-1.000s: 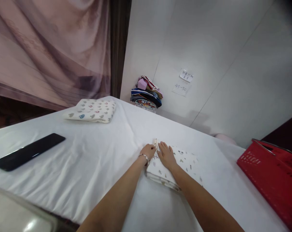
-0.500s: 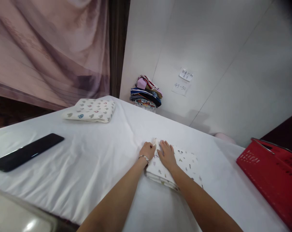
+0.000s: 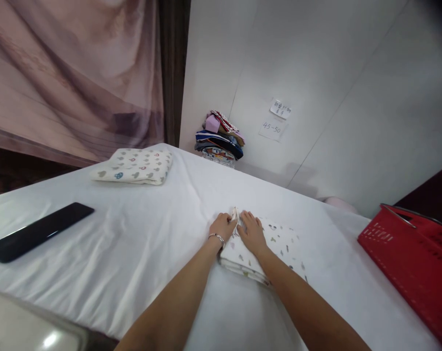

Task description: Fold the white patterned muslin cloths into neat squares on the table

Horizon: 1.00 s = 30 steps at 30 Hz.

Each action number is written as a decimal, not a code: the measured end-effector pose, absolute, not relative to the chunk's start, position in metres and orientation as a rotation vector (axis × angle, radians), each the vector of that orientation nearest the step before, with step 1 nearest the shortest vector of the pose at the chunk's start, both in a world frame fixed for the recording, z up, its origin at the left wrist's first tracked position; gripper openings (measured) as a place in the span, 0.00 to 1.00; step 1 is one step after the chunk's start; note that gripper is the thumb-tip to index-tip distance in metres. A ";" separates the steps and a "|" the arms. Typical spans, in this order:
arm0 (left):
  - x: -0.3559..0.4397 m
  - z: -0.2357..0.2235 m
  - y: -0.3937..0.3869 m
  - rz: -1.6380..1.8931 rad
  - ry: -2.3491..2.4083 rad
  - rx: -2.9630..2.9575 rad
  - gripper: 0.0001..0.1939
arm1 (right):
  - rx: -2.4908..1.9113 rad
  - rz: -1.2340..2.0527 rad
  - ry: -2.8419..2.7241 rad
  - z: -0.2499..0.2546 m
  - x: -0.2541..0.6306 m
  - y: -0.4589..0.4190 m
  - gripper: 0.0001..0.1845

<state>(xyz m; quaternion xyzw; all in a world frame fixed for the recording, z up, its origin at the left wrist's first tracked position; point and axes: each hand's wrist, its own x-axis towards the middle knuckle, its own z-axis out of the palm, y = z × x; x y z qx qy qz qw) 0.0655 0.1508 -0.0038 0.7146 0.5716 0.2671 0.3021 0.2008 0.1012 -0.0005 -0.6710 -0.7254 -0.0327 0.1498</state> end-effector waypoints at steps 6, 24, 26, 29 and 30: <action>0.066 -0.005 0.151 0.713 1.526 1.889 0.13 | -1.931 -0.119 -2.042 0.002 0.200 0.099 0.27; 0.069 -0.002 0.150 0.658 1.535 1.942 0.11 | -1.890 -0.042 -2.123 0.007 0.198 0.098 0.20; 0.069 0.000 0.150 0.724 1.507 1.917 0.09 | -1.838 -0.061 -2.106 0.006 0.199 0.098 0.21; 0.069 0.002 0.150 0.788 1.516 1.894 0.08 | -1.816 -0.098 -2.069 0.004 0.199 0.098 0.24; 0.068 0.001 0.151 0.766 1.535 1.891 0.07 | -1.829 -0.093 -2.074 0.003 0.199 0.099 0.24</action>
